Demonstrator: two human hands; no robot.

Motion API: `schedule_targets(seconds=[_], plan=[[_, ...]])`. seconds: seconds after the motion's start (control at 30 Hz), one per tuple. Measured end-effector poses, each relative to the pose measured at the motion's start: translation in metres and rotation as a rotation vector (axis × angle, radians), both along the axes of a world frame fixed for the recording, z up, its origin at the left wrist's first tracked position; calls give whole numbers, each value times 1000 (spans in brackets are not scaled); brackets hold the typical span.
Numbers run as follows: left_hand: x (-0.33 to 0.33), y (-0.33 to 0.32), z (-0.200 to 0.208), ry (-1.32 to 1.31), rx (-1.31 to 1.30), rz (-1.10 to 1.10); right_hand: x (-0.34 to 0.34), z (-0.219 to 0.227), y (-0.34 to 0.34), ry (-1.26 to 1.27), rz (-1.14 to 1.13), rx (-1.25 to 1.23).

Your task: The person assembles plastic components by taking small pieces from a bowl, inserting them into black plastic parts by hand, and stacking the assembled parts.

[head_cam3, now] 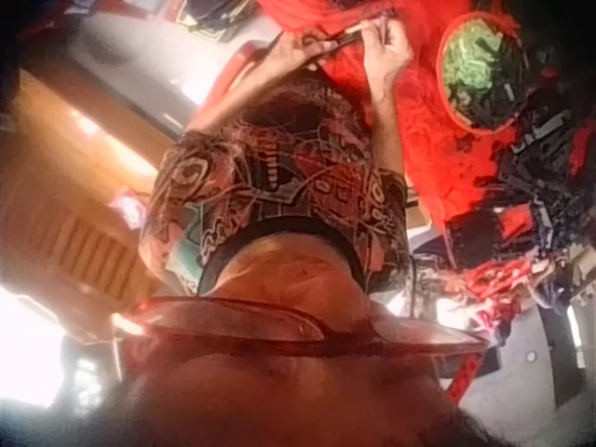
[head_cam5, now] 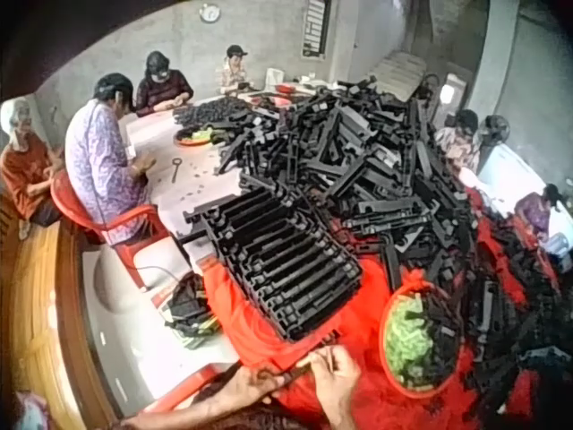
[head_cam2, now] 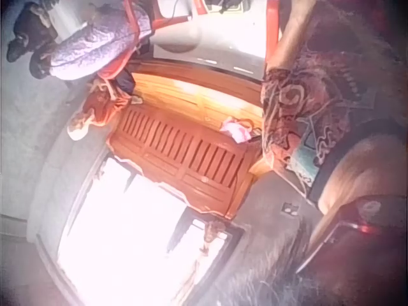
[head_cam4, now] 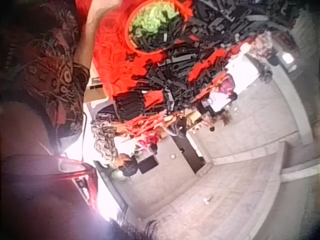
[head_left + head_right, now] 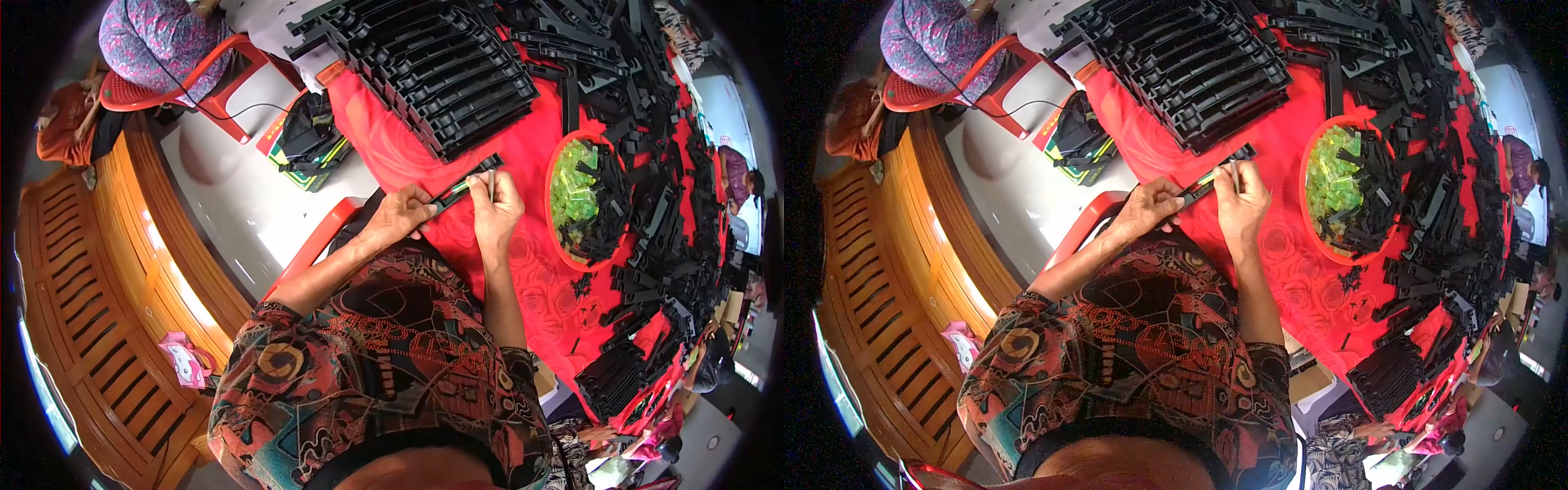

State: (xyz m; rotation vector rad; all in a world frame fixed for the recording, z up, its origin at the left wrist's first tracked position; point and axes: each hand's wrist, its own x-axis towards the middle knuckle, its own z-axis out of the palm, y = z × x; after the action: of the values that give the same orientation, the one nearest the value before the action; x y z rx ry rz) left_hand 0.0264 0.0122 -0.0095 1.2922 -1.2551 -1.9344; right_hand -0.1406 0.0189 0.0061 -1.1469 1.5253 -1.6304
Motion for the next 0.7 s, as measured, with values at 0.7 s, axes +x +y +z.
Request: schedule_targets(seconds=[0.7], plan=[[0, 14, 3, -491, -1080, -52, 19, -3, 13, 787, 3, -30]])
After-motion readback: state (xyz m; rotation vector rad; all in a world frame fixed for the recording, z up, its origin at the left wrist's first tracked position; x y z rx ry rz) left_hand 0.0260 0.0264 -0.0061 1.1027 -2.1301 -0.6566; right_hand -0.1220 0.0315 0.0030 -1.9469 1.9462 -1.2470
